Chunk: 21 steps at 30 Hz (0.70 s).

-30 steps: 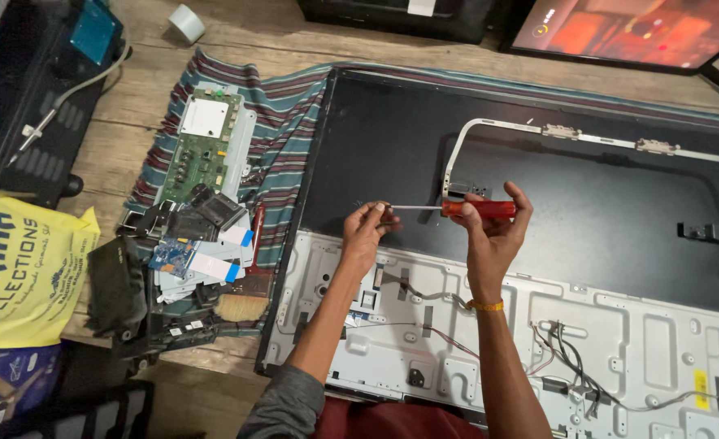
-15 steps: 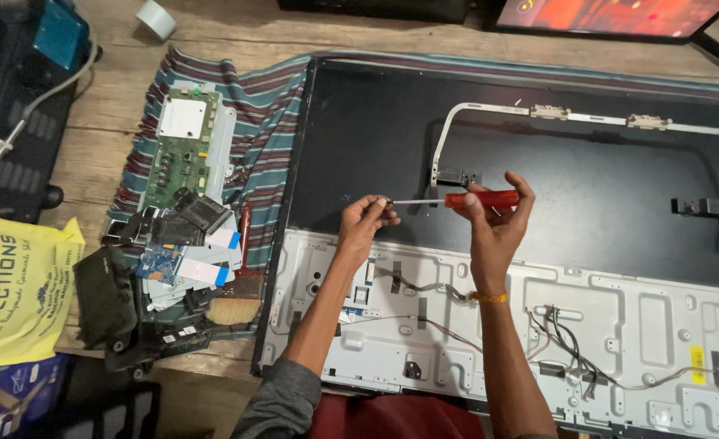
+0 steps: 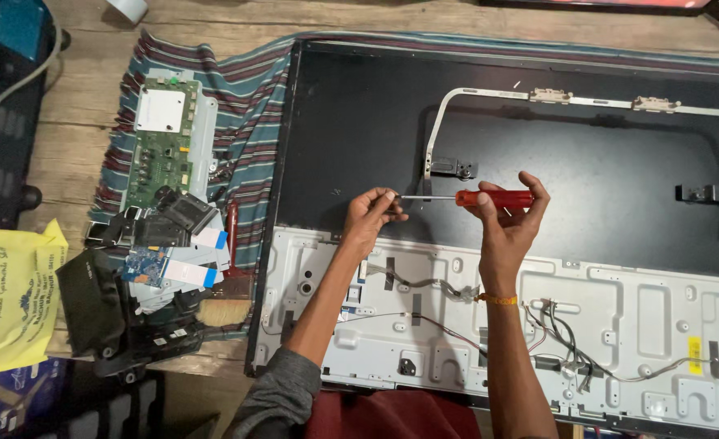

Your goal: The person uses a red-handled screwdriver to remove screws from the back panel of a disassembled flat-screen TV. They systematically loosen screws along the edges and corners, placing them aside on the workbench.

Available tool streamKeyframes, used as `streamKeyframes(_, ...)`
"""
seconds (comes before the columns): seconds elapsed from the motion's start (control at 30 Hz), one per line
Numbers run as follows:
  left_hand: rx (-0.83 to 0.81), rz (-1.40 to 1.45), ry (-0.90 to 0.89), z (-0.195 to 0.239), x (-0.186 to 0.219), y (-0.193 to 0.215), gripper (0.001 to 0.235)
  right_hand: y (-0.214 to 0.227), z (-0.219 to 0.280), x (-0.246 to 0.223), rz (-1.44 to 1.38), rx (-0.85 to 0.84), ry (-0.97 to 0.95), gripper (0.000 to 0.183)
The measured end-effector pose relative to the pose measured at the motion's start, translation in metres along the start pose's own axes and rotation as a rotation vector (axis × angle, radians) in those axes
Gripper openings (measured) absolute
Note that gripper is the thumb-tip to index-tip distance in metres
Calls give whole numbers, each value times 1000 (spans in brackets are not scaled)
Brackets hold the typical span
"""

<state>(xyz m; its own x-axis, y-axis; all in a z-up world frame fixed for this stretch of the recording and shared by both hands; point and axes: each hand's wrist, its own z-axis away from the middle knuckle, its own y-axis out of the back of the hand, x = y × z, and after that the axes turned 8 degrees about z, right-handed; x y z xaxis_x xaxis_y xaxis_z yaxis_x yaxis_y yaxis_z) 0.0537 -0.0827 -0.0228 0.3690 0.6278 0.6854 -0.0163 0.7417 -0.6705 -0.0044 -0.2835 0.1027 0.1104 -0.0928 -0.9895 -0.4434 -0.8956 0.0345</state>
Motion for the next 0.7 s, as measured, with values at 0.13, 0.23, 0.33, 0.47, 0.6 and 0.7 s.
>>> streamKeyframes(0.13,-1,-36,-25,-2,-7,-5,18,3,-4,5,-1,87,-111,62)
streamKeyframes(0.23,-14,-46,-25,-4,-11,-3,18,6,-2,7,-28,74,-115,64)
streamKeyframes(0.33,-1,49,35,-11,-15,0,16,9,-1,7,-46,32,-87,64)
streamKeyframes(0.47,-10,52,69,-13,-22,4,16,14,2,5,-62,1,-69,67)
streamKeyframes(0.6,-6,-3,76,-12,-23,1,18,17,3,2,-37,-66,-41,70)
streamKeyframes(0.7,24,-6,15,-10,-26,-6,19,12,5,2,71,-23,-33,70)
